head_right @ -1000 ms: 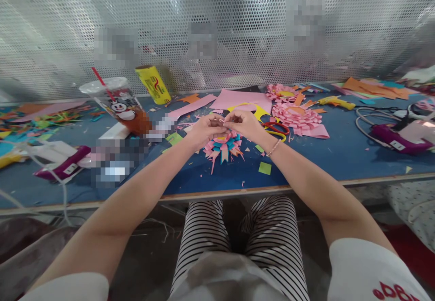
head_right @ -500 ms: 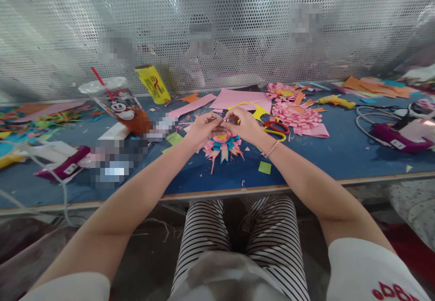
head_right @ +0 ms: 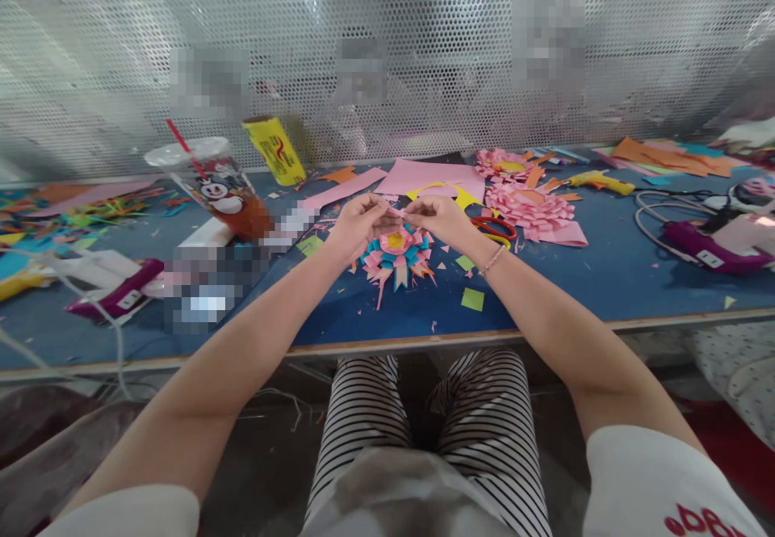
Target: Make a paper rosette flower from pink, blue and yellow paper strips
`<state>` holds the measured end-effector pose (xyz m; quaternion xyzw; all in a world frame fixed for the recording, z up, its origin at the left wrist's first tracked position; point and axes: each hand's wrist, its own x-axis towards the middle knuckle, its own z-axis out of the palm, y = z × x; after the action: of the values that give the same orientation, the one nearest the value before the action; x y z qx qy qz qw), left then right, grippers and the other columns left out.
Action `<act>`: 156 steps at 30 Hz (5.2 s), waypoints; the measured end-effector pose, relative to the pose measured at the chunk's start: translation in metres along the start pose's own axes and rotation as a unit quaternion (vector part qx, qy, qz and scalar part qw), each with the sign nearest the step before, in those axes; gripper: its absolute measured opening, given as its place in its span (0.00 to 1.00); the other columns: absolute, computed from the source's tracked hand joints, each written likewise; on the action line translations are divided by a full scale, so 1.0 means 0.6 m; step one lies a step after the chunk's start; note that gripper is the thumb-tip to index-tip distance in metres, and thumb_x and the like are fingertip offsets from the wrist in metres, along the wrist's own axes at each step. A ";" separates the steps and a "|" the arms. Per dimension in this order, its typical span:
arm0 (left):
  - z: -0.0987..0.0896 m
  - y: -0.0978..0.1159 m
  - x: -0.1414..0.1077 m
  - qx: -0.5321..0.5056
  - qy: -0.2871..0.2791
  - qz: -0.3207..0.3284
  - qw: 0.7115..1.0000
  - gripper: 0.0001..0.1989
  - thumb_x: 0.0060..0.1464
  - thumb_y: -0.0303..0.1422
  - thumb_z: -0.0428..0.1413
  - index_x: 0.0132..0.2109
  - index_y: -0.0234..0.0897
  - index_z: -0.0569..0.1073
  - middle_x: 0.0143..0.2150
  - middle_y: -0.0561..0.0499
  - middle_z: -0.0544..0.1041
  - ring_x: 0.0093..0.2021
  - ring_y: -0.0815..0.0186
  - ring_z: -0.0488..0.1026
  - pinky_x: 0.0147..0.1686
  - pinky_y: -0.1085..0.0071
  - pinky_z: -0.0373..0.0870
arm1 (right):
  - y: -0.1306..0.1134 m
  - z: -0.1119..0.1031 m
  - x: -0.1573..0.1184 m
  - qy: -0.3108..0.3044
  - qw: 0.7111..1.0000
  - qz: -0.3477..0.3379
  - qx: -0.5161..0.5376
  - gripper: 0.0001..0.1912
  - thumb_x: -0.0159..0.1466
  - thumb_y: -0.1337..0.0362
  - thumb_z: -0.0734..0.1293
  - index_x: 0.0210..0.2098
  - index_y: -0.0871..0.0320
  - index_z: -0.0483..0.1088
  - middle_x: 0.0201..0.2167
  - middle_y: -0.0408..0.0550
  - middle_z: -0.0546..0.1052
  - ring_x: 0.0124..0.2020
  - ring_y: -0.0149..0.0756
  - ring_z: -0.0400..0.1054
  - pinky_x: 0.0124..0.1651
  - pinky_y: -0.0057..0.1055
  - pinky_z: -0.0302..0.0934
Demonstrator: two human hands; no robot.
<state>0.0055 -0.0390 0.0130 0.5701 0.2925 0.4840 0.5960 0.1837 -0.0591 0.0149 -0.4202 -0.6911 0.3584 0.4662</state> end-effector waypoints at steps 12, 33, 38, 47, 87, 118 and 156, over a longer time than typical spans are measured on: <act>0.014 0.014 -0.011 -0.036 -0.001 -0.013 0.999 0.10 0.51 0.32 0.59 0.32 0.35 0.64 0.26 0.55 0.73 0.33 0.68 0.77 0.41 0.67 0.74 | 0.009 0.002 0.005 0.028 0.992 0.042 0.117 0.16 0.47 0.55 0.74 0.28 0.59 0.71 0.22 0.41 0.72 0.22 0.25 0.65 0.28 0.26 0.62; -0.010 -0.010 0.003 0.174 0.024 0.062 0.982 0.08 0.44 0.33 0.61 0.28 0.34 0.71 0.27 0.51 0.75 0.30 0.69 0.73 0.35 0.71 0.71 | 0.008 0.001 0.005 0.060 0.994 0.040 0.083 0.11 0.47 0.61 0.73 0.27 0.60 0.71 0.23 0.43 0.73 0.24 0.26 0.64 0.24 0.24 0.58; -0.009 -0.010 0.003 0.163 0.032 0.070 0.984 0.07 0.46 0.34 0.59 0.30 0.33 0.75 0.28 0.50 0.76 0.31 0.68 0.74 0.38 0.70 0.71 | 0.009 0.004 0.004 0.052 0.990 0.056 0.116 0.12 0.48 0.59 0.73 0.27 0.60 0.70 0.26 0.45 0.73 0.29 0.30 0.69 0.26 0.23 0.60; -0.006 -0.005 -0.001 0.183 0.030 0.074 0.980 0.07 0.46 0.34 0.60 0.31 0.33 0.77 0.28 0.50 0.77 0.32 0.67 0.74 0.37 0.71 0.71 | 0.023 0.002 0.008 0.040 0.992 0.017 0.120 0.13 0.49 0.57 0.73 0.27 0.59 0.72 0.26 0.44 0.74 0.30 0.30 0.70 0.36 0.29 0.66; -0.005 0.006 -0.004 0.181 0.025 0.078 0.980 0.03 0.46 0.29 0.58 0.29 0.32 0.75 0.26 0.50 0.76 0.30 0.69 0.74 0.36 0.70 0.72 | 0.008 0.007 0.003 0.072 0.985 0.043 0.152 0.13 0.44 0.60 0.76 0.27 0.59 0.76 0.23 0.44 0.76 0.25 0.28 0.69 0.34 0.29 0.67; -0.001 0.027 -0.010 -0.036 -0.016 -0.073 0.997 0.11 0.47 0.32 0.60 0.36 0.35 0.66 0.31 0.49 0.76 0.28 0.64 0.76 0.35 0.62 0.75 | -0.005 0.011 -0.005 0.094 0.988 -0.119 -0.041 0.05 0.54 0.64 0.69 0.28 0.58 0.70 0.27 0.45 0.74 0.28 0.31 0.68 0.35 0.33 0.64; -0.018 0.017 -0.001 0.086 -0.041 -0.066 0.993 0.07 0.42 0.26 0.64 0.32 0.30 0.76 0.27 0.47 0.77 0.28 0.66 0.76 0.34 0.68 0.74 | 0.004 0.024 -0.003 0.066 0.995 -0.044 0.067 0.13 0.47 0.59 0.73 0.28 0.56 0.68 0.29 0.44 0.74 0.32 0.32 0.68 0.41 0.35 0.65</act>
<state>-0.0068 -0.0363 0.0211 0.6184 0.3451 0.3927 0.5867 0.1712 -0.0612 0.0079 -0.3803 -0.6506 0.3547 0.5534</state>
